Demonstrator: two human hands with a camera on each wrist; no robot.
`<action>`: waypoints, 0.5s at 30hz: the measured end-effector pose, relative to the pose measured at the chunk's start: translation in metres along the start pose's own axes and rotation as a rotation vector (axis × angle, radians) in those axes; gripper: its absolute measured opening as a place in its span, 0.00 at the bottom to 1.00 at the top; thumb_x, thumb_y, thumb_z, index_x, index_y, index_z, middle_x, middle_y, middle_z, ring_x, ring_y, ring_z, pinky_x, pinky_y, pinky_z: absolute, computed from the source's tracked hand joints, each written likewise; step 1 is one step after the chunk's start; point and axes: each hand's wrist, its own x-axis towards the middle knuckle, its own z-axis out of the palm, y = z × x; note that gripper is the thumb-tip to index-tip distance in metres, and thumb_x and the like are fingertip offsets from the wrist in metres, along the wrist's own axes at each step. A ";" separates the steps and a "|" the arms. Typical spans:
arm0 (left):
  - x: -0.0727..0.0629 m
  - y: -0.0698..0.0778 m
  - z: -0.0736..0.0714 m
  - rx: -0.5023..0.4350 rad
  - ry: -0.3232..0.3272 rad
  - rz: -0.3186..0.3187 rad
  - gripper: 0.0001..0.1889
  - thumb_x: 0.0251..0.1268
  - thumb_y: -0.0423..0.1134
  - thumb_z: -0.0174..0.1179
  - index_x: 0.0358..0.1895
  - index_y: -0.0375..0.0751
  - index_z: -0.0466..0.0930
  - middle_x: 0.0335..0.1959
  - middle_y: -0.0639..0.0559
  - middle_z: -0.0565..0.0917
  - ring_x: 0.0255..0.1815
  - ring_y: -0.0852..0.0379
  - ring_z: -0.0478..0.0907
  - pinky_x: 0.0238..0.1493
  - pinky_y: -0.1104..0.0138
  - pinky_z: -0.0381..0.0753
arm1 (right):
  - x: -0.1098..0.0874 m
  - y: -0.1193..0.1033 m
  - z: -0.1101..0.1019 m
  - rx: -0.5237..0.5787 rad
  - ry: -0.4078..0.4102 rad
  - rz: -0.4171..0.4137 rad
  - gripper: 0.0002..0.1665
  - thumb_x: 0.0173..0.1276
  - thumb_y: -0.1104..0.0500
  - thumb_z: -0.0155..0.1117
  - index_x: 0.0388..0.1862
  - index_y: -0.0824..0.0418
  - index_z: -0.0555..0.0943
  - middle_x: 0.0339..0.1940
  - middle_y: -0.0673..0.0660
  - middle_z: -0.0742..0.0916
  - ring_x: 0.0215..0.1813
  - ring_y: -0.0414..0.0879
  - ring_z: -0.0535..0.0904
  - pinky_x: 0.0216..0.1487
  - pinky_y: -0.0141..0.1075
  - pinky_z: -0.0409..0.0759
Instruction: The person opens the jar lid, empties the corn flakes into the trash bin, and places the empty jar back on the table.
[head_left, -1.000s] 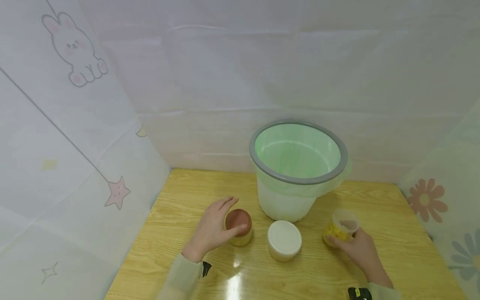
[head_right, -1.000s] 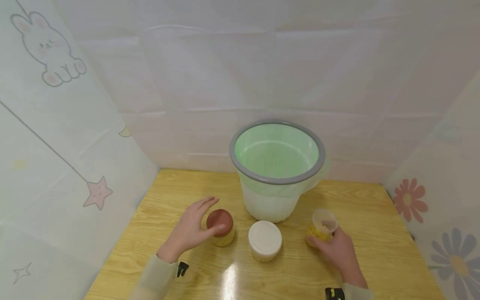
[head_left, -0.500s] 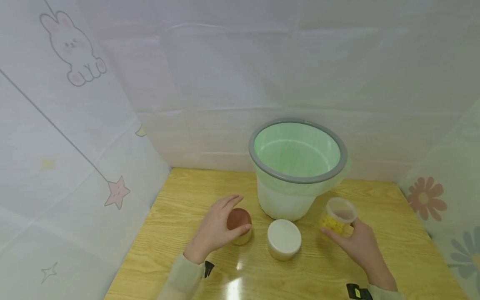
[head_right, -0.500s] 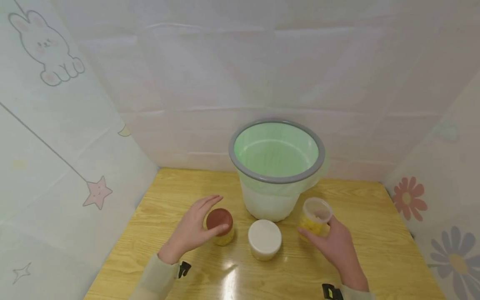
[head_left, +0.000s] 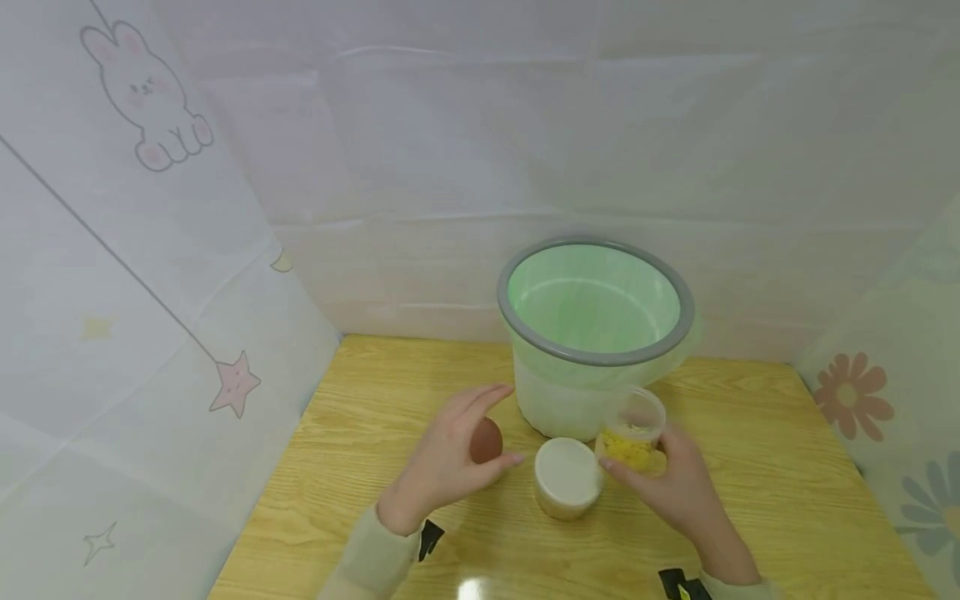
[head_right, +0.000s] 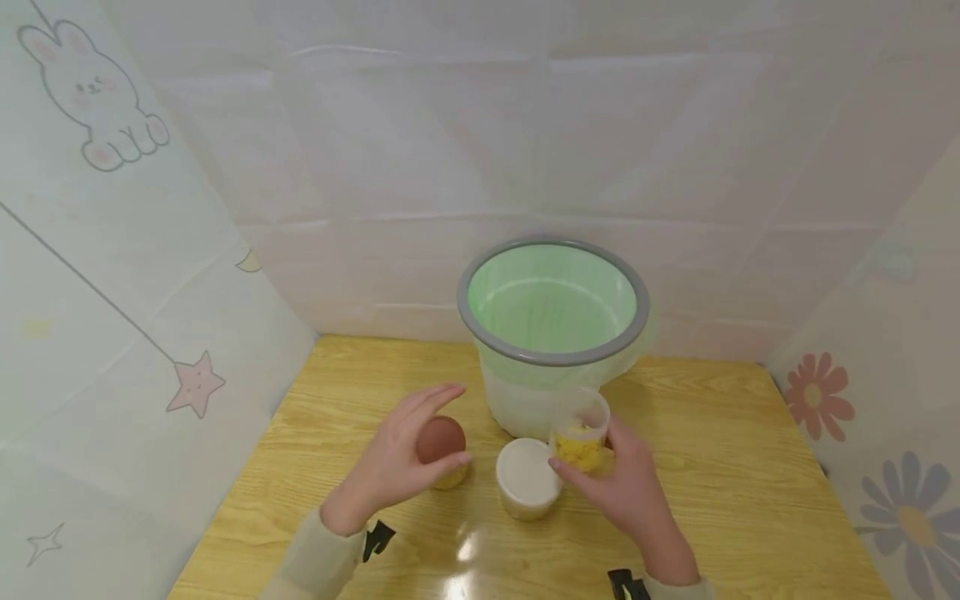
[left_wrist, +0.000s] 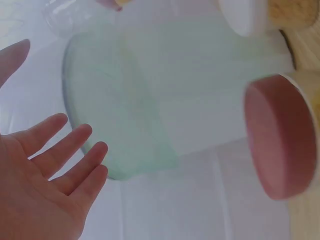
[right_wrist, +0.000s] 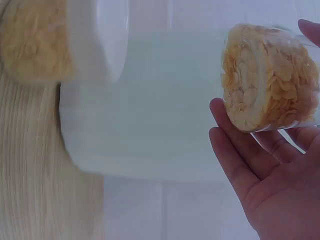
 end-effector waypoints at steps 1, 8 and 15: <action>0.002 0.003 -0.001 -0.018 0.003 0.022 0.42 0.64 0.60 0.68 0.77 0.47 0.65 0.73 0.52 0.70 0.73 0.51 0.66 0.71 0.51 0.66 | 0.001 -0.004 0.003 0.022 -0.010 -0.026 0.36 0.53 0.58 0.86 0.60 0.56 0.79 0.52 0.47 0.85 0.52 0.38 0.79 0.49 0.31 0.78; 0.016 0.024 -0.004 -0.150 -0.043 0.131 0.43 0.66 0.58 0.67 0.79 0.45 0.61 0.75 0.51 0.68 0.48 0.61 0.79 0.64 0.57 0.73 | 0.002 -0.029 0.028 0.162 -0.115 -0.196 0.39 0.52 0.61 0.85 0.62 0.54 0.78 0.53 0.47 0.86 0.52 0.45 0.83 0.48 0.40 0.83; 0.022 0.030 -0.002 -0.246 -0.101 0.116 0.40 0.64 0.55 0.70 0.76 0.47 0.65 0.73 0.57 0.69 0.61 0.58 0.73 0.59 0.63 0.75 | 0.000 -0.046 0.048 0.255 -0.223 -0.296 0.38 0.56 0.59 0.83 0.65 0.55 0.77 0.55 0.49 0.86 0.54 0.47 0.83 0.51 0.42 0.83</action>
